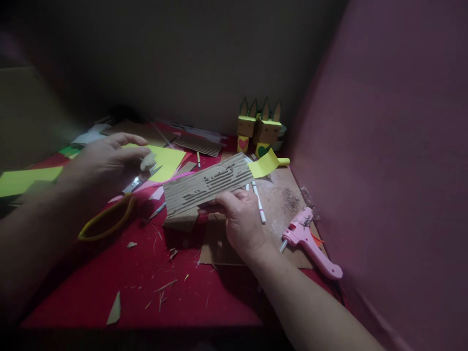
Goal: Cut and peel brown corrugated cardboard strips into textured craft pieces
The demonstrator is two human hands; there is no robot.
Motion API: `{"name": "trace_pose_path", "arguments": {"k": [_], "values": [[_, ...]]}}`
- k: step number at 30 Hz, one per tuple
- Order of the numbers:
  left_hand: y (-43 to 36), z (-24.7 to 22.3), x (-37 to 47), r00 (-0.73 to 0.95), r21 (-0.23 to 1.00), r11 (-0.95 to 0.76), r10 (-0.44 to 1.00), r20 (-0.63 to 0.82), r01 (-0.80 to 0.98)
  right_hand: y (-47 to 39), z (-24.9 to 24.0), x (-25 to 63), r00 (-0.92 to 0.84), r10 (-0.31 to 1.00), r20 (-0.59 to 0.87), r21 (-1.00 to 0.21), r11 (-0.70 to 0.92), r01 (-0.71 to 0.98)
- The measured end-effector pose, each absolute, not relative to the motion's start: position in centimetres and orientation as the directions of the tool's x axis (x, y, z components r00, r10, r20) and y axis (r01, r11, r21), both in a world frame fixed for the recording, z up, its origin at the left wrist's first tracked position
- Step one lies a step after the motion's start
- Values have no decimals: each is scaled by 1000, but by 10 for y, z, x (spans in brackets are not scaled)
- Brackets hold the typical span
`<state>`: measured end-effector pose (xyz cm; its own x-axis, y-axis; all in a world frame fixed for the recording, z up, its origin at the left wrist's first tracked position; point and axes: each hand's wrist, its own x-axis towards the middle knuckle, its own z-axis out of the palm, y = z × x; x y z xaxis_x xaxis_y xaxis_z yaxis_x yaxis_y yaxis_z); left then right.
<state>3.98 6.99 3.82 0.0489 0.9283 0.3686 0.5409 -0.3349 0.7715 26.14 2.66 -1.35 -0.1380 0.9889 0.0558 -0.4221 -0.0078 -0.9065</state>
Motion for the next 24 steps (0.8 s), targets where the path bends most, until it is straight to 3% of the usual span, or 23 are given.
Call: {"name": "trace_pose_path", "arguments": {"k": [4, 9, 12, 15, 24], "values": [[56, 36, 55, -4, 935, -163, 985, 173, 316, 28, -14, 263, -110, 992, 68, -926, 22, -378], [54, 31, 59, 272, 843, -200, 960, 67, 500, 29, -13, 265, -26, 991, 130, -960, 119, -253], [55, 30, 59, 394, 768, -256, 919, 5, 587, 28, -11, 260, -51, 991, 121, -932, 96, -349], [53, 31, 61, 394, 746, -271, 919, 12, 609, 28, -12, 255, -117, 989, 85, -904, 28, -426], [54, 28, 60, 351, 725, -311, 931, 103, 614, 30, -15, 258, -303, 952, -33, -890, -166, -424]]}}
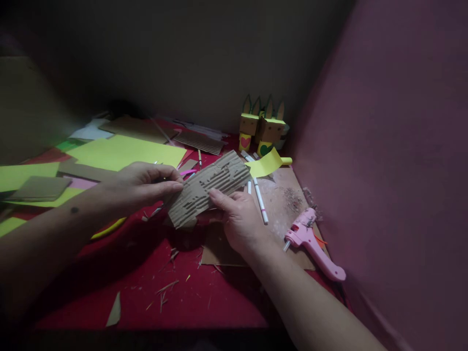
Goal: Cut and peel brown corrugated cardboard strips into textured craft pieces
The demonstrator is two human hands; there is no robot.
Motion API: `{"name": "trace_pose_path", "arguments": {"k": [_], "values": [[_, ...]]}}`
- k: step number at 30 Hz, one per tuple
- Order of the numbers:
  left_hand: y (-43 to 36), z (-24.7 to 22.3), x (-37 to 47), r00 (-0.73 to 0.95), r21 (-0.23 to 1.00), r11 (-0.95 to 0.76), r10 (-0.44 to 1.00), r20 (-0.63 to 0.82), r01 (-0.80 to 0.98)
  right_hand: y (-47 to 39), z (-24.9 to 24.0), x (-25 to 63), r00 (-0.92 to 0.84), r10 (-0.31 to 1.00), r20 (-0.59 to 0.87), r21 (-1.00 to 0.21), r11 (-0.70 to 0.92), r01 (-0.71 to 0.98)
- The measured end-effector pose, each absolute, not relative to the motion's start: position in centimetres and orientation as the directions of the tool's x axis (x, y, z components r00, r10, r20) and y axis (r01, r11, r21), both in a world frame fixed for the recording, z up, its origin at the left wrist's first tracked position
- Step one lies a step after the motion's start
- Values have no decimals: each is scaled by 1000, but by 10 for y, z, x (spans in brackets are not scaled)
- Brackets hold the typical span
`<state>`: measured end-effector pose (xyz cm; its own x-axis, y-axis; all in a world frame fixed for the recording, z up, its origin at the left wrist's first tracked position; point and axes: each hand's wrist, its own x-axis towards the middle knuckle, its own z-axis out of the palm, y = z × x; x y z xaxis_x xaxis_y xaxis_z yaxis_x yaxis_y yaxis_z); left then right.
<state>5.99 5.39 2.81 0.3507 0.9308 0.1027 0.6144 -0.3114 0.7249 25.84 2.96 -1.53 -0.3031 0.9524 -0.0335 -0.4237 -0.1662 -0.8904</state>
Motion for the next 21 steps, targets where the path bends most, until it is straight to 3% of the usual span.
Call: {"name": "trace_pose_path", "arguments": {"k": [4, 6, 8, 13, 21], "values": [[48, 22, 65, 292, 602, -458, 887, 357, 655, 29, -14, 258, -249, 968, -32, -898, -138, -419], [43, 17, 68, 352, 440, -607, 770, 532, 662, 27, -15, 257, -215, 976, -45, -906, -130, -403], [39, 11, 72, 473, 251, -726, 630, 616, 640, 25, -15, 257, -198, 979, -41, -918, -115, -379], [35, 3, 79, 603, 7, -781, 488, 631, 624, 21, -13, 257, -183, 980, -77, -934, -136, -331], [28, 6, 78, 689, -46, -801, 482, 541, 597, 21, -14, 256, -228, 971, -77, -932, -151, -328]]}}
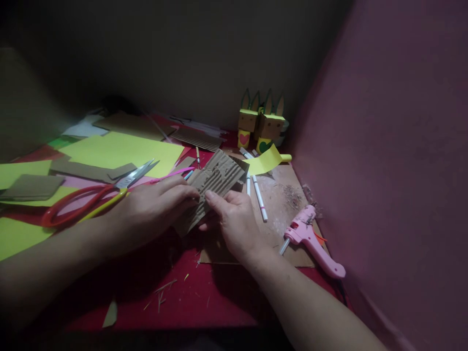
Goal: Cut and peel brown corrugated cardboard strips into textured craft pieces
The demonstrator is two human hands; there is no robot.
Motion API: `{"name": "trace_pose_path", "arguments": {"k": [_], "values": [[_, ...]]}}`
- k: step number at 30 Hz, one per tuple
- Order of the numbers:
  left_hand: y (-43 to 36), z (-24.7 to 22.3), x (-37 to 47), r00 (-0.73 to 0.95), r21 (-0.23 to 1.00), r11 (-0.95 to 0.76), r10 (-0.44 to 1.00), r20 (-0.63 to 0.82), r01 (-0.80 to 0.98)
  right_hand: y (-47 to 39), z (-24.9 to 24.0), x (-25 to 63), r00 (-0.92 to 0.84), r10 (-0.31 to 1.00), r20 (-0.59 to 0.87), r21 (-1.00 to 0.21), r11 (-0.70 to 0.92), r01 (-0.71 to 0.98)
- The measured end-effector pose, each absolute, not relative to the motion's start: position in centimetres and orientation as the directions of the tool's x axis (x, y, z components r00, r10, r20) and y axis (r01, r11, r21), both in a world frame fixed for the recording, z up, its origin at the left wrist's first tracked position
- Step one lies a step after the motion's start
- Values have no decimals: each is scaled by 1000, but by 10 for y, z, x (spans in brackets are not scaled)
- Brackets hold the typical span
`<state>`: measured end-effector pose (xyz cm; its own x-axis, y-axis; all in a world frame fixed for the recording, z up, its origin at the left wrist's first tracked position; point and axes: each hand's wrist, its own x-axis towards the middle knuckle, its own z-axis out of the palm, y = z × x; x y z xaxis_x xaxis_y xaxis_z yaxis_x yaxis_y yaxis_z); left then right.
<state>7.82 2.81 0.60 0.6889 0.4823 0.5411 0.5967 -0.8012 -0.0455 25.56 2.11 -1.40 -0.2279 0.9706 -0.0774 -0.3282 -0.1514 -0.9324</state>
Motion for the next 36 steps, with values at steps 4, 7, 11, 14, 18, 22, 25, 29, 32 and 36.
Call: {"name": "trace_pose_path", "arguments": {"k": [4, 7, 11, 14, 18, 22, 25, 29, 32, 36], "values": [[23, 8, 80, 757, -151, -812, 435, 487, 563, 22, -15, 256, -263, 963, -50, -937, -137, -322], [21, 7, 82, 794, -266, -795, 387, 469, 545, 21, -16, 257, -275, 960, -51, -948, -133, -290], [19, 2, 85, 781, -370, -726, 365, 506, 579, 18, -17, 256, -255, 964, -73, -961, -136, -240], [15, -1, 90, 754, -398, -682, 355, 553, 613, 15, -13, 255, -209, 973, -97, -966, -143, -214], [10, -3, 94, 713, -389, -646, 364, 599, 657, 12, -5, 252, -154, 983, -98, -991, -111, -78], [16, 0, 90, 627, -175, -697, 468, 623, 695, 11, -5, 252, -161, 983, -84, -993, -97, -73], [25, 7, 84, 561, 134, -742, 600, 571, 657, 14, -9, 253, -227, 969, -97, -971, -142, -194], [32, 15, 78, 483, 420, -664, 743, 463, 619, 18, -14, 255, -247, 967, -57, -943, -134, -305], [32, 16, 77, 423, 491, -584, 810, 406, 646, 20, -16, 256, -246, 967, -62, -933, -143, -329], [30, 13, 80, 431, 446, -595, 799, 420, 669, 21, -16, 256, -219, 974, -66, -940, -134, -312]]}}
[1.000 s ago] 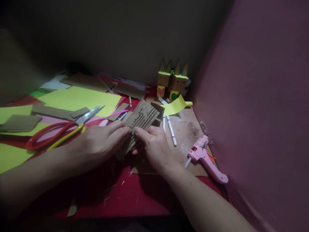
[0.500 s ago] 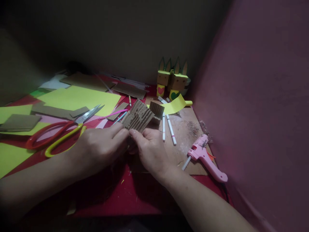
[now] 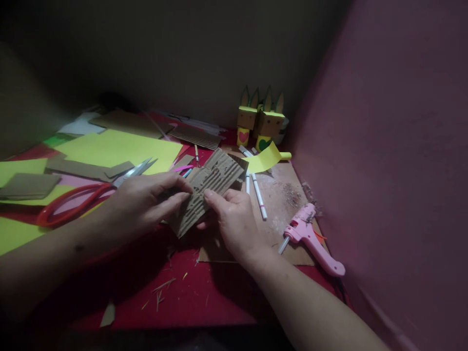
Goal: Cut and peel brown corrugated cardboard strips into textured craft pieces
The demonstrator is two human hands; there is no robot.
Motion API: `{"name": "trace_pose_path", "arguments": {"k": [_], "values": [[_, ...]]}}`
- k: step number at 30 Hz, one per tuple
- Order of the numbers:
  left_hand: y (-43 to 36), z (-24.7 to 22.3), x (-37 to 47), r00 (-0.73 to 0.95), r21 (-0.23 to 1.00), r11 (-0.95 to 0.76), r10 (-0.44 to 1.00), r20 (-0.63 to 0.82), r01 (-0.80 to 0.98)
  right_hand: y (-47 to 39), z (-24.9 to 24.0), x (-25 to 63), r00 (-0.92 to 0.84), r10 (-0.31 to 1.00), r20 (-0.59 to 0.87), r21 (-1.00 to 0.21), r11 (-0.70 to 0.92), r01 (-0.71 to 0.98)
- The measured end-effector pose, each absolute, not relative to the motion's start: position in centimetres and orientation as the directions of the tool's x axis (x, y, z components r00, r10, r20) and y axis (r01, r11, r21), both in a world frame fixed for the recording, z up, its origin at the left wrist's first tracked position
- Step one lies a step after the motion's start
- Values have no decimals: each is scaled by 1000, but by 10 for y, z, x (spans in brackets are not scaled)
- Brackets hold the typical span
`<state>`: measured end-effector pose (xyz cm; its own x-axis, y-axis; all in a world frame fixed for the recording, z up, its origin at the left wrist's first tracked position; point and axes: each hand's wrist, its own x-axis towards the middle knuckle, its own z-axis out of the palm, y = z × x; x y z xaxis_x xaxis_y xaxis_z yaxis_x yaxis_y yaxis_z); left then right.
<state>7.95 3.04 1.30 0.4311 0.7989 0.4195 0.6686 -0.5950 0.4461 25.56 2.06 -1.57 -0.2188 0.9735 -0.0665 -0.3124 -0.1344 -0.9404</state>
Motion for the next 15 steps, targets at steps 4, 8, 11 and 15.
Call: {"name": "trace_pose_path", "arguments": {"k": [4, 8, 11, 15], "values": [[27, 8, 82, 496, 338, -669, 729, 472, 662, 19, -14, 254, -220, 974, -53, -952, -115, -282], [26, 7, 82, 538, 302, -736, 659, 525, 606, 19, -14, 256, -246, 967, -65, -947, -137, -292], [27, 9, 81, 577, 312, -768, 630, 520, 559, 20, -16, 257, -274, 961, -38, -940, -127, -317], [30, 14, 80, 591, 357, -754, 655, 471, 551, 21, -16, 257, -294, 955, -32, -935, -132, -328]]}}
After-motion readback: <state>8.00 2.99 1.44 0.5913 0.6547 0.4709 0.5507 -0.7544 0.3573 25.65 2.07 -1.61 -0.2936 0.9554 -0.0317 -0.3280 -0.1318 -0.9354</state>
